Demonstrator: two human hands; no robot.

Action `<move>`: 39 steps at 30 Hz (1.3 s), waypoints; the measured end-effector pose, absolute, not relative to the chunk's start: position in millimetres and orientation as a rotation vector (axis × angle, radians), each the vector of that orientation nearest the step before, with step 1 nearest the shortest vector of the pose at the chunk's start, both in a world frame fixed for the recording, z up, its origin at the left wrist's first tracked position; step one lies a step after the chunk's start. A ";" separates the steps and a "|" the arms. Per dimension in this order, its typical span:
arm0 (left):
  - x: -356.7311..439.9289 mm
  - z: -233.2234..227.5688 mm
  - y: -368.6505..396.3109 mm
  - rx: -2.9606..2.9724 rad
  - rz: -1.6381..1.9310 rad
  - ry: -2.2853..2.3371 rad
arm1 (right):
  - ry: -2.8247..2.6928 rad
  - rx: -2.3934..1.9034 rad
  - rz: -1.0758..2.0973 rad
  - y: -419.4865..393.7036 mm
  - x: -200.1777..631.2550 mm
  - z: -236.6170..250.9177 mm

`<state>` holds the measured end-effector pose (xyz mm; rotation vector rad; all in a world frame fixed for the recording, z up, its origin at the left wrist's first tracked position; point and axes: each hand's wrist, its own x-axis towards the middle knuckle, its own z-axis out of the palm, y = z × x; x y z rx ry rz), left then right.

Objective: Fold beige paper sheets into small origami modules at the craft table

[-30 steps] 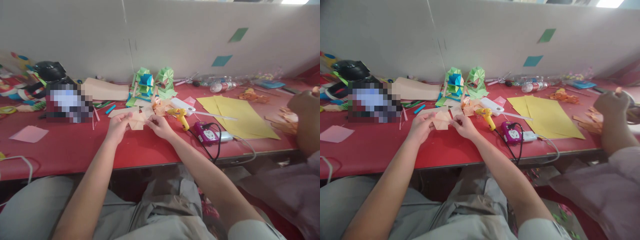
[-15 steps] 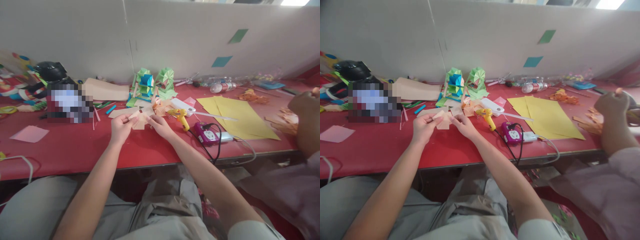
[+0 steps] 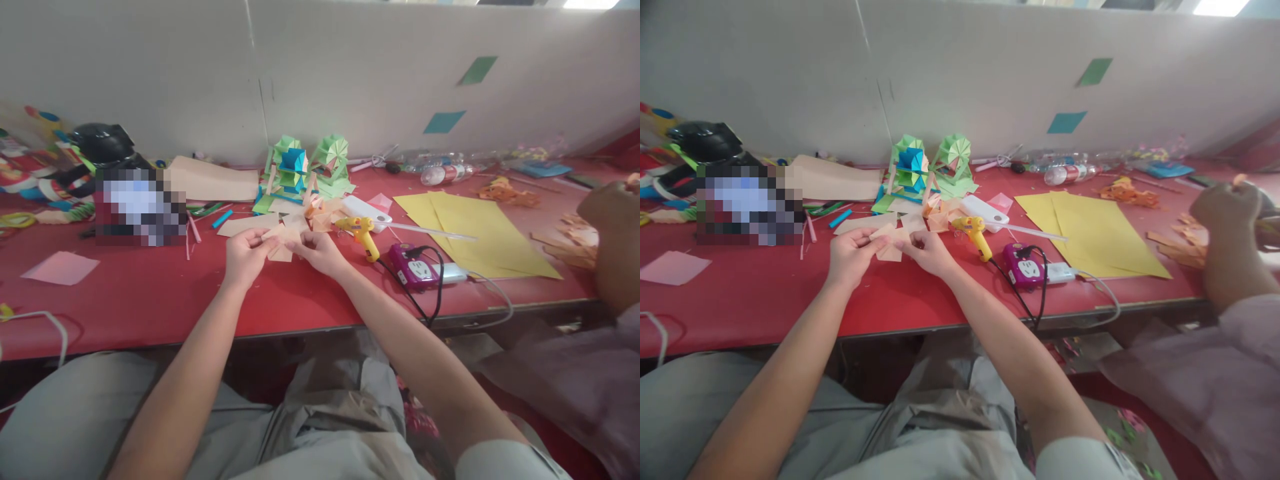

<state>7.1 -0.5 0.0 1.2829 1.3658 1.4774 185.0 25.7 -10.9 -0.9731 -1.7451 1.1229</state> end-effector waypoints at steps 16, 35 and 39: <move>-3.7 5.2 6.6 1.079 1.631 1.205 | -1.603 -0.964 1.051 34.7 191.6 -18.7; -3.3 -0.6 3.9 1.435 1.472 1.324 | -1.721 -0.928 1.154 29.8 188.2 -11.7; -2.6 -1.7 4.9 1.441 1.444 1.323 | -1.723 -0.921 1.089 31.6 189.9 -14.5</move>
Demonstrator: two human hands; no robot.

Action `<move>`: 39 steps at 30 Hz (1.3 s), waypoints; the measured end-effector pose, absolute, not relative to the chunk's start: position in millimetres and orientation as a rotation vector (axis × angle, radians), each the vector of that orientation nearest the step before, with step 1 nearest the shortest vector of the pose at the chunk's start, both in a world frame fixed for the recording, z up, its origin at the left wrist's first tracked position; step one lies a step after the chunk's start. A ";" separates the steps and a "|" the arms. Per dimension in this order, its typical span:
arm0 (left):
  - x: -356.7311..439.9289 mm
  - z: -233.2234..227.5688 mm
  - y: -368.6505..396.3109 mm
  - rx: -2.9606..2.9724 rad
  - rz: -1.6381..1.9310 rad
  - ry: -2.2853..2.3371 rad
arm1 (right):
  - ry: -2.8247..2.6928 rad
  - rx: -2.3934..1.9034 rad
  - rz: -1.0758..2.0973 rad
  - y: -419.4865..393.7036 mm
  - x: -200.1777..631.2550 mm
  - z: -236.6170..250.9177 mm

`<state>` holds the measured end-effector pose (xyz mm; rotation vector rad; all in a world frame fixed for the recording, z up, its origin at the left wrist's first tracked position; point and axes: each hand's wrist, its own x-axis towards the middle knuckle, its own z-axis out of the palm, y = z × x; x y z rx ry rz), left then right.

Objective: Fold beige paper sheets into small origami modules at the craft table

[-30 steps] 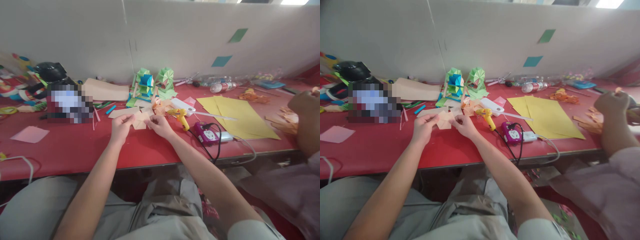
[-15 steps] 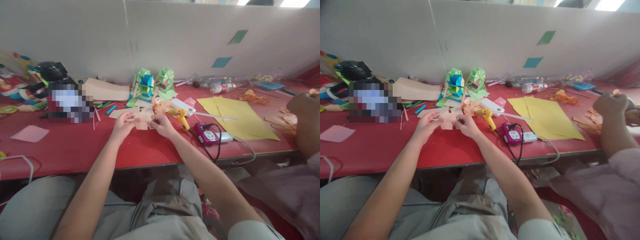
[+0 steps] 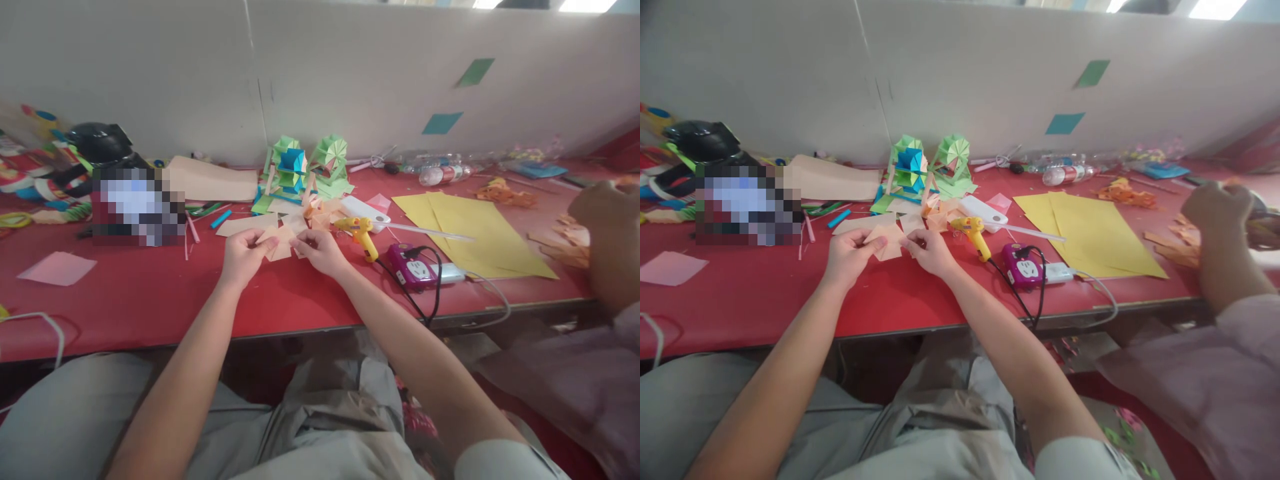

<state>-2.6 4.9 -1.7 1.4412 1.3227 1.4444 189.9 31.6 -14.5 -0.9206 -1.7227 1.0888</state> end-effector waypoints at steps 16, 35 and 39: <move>-1.5 -4.6 6.3 1.322 1.462 1.288 | -1.722 -0.979 0.912 23.6 189.8 -12.2; 6.7 -5.2 4.9 1.322 1.269 1.278 | -1.576 -0.991 0.912 27.6 189.9 -12.0; 7.1 -5.7 5.4 1.371 1.286 1.321 | -1.552 -0.929 0.955 30.0 190.0 -14.8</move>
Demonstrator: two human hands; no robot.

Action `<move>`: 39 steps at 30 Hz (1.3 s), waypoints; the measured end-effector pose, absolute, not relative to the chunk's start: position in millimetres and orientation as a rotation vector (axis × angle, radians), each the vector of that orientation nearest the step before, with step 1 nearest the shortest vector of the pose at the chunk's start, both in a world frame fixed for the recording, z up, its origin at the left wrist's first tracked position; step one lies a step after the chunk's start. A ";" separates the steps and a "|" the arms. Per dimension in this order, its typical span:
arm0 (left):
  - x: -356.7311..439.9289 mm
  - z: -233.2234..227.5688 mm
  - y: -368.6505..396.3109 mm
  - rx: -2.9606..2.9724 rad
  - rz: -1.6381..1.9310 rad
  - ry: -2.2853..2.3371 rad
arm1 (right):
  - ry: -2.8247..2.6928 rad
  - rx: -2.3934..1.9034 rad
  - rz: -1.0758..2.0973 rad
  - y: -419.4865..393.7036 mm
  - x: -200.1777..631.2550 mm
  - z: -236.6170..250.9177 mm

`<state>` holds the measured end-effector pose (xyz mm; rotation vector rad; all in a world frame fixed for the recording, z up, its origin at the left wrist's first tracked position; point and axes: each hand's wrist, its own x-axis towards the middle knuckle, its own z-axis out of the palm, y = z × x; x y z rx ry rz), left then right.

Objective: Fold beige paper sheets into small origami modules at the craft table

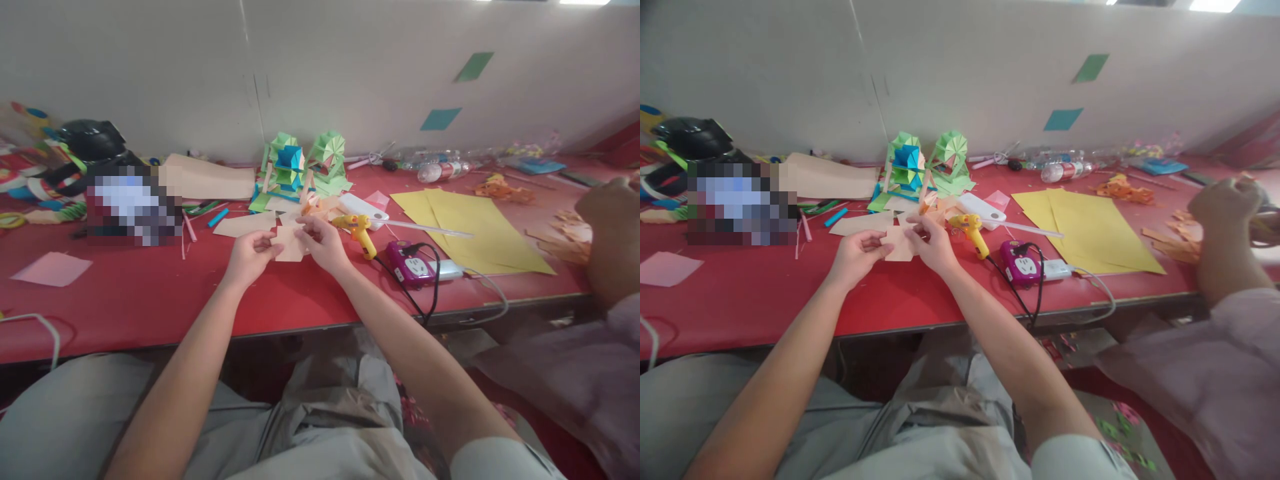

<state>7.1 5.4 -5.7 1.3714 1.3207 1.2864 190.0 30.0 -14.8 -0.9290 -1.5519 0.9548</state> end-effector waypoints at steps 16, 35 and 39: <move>10.0 -7.9 -0.8 1.588 1.184 1.232 | -1.788 -0.924 0.932 40.1 211.9 -11.9; 7.9 -15.4 3.7 1.778 1.175 1.350 | -1.794 -0.861 0.871 33.5 211.1 -36.3; 6.6 -11.8 3.3 1.854 1.201 1.412 | -1.789 -0.876 0.875 32.2 210.2 -35.9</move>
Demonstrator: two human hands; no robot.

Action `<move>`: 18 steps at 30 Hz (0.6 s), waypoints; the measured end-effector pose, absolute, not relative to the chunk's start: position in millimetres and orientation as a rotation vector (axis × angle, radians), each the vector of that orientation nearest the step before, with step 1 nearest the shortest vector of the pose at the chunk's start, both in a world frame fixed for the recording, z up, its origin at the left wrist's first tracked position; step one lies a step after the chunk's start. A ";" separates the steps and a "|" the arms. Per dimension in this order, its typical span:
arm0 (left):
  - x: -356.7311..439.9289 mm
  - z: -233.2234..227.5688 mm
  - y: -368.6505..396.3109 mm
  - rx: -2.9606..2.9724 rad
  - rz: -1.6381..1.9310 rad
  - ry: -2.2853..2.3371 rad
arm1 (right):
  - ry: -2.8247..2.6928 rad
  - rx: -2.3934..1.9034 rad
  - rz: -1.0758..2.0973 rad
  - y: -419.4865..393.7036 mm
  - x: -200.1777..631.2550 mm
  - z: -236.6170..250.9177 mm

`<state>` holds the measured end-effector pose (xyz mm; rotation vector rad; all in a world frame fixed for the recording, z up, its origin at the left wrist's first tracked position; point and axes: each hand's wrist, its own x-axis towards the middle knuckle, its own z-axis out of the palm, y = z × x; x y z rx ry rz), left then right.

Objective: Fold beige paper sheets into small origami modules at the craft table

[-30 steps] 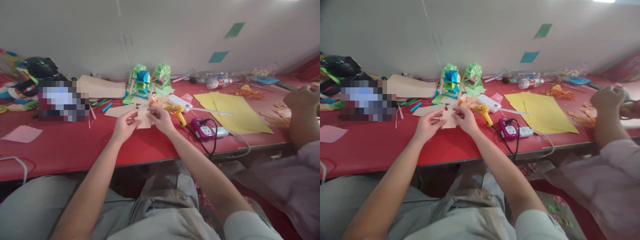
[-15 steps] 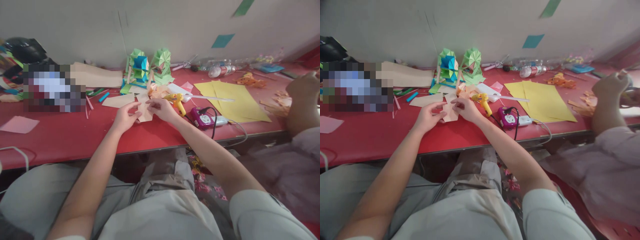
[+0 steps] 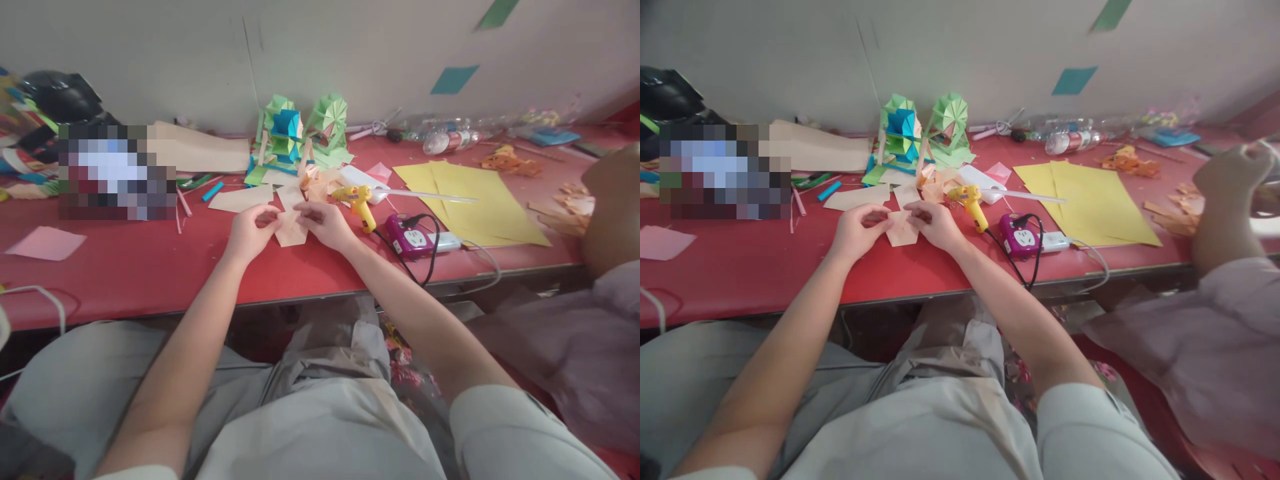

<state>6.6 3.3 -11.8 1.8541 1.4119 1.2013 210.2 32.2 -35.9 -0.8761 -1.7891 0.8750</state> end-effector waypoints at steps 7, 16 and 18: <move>5.6 -11.9 1.5 2.010 1.203 1.482 | -1.802 -0.935 0.897 31.1 207.9 -37.7; 4.2 -13.7 1.9 1.958 1.122 1.441 | -1.916 -0.873 0.642 30.7 214.8 -31.3; 4.1 -13.8 2.0 1.949 1.116 1.415 | -1.916 -0.849 0.653 29.7 214.7 -29.7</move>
